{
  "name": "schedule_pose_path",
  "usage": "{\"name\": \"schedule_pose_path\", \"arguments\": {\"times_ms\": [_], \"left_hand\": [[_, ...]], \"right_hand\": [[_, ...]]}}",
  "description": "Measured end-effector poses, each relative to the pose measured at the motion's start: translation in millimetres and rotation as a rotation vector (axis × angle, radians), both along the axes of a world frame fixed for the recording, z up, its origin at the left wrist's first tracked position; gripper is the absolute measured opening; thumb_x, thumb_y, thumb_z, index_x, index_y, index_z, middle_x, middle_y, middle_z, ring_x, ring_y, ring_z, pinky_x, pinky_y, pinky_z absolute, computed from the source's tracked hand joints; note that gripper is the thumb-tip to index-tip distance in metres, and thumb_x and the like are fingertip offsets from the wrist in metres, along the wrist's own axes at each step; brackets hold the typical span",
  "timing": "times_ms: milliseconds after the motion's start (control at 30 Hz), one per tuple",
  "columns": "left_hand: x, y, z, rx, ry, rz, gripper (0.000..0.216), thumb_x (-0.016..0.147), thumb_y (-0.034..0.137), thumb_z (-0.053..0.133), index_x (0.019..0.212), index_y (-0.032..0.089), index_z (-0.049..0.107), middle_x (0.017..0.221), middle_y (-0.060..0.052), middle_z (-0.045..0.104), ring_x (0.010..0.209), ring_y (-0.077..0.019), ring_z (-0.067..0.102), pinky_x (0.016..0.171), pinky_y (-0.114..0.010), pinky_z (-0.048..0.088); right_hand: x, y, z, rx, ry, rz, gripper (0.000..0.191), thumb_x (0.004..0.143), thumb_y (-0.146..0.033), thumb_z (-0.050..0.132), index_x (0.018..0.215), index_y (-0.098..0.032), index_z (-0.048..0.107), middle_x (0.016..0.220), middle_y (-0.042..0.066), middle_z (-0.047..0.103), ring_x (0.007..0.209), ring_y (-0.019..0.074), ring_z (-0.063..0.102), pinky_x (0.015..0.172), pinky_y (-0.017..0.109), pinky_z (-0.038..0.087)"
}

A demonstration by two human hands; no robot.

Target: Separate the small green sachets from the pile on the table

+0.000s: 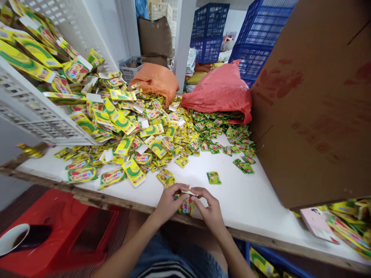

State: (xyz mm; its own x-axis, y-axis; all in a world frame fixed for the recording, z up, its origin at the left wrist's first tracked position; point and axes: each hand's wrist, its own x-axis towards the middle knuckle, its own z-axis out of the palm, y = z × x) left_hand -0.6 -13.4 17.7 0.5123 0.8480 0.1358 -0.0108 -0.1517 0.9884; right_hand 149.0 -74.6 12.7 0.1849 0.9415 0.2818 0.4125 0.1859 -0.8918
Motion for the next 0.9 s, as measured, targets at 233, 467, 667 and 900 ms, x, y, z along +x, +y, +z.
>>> {"name": "schedule_pose_path", "arguments": {"times_ms": [233, 467, 667, 900], "left_hand": [[6, 6, 5.7, 0.066, 0.130, 0.054, 0.014, 0.076, 0.023, 0.056, 0.084, 0.018, 0.066, 0.084, -0.004, 0.068, 0.081, -0.0182, 0.060, 0.075, -0.028, 0.045], [11, 20, 15.1, 0.046, 0.191, -0.038, 0.013, 0.074, 0.023, 0.056, 0.077, 0.016, 0.066, 0.071, -0.002, 0.066, 0.065, -0.0147, 0.056, 0.060, -0.023, 0.040], [13, 22, 18.5, 0.050, 0.204, -0.073, 0.011, 0.075, 0.024, 0.057, 0.073, 0.016, 0.065, 0.064, 0.001, 0.061, 0.061, -0.0118, 0.051, 0.055, -0.021, 0.035], [-1, 9, -4.7, -0.047, 0.070, -0.070, 0.019, 0.078, 0.028, 0.057, 0.090, 0.017, 0.068, 0.086, -0.005, 0.068, 0.081, -0.0180, 0.059, 0.074, -0.027, 0.043]], "right_hand": [[-1, 1, 7.7, -0.065, -0.097, -0.056, 0.016, 0.083, -0.031, 0.052, 0.089, -0.020, 0.062, 0.083, 0.003, 0.066, 0.076, 0.0174, 0.059, 0.071, 0.029, 0.046], [9, 8, 22.3, -0.136, -0.136, 0.007, 0.017, 0.084, -0.033, 0.051, 0.082, -0.021, 0.063, 0.077, 0.002, 0.067, 0.074, 0.0180, 0.060, 0.070, 0.029, 0.045], [19, 14, 28.5, -0.176, -0.135, 0.131, 0.020, 0.085, -0.034, 0.050, 0.079, -0.020, 0.063, 0.073, 0.001, 0.066, 0.071, 0.0166, 0.059, 0.069, 0.028, 0.045], [17, 5, 12.9, -0.150, 0.037, 0.086, 0.019, 0.084, -0.034, 0.052, 0.084, -0.020, 0.064, 0.087, 0.004, 0.068, 0.085, 0.0190, 0.061, 0.078, 0.030, 0.046]]}}
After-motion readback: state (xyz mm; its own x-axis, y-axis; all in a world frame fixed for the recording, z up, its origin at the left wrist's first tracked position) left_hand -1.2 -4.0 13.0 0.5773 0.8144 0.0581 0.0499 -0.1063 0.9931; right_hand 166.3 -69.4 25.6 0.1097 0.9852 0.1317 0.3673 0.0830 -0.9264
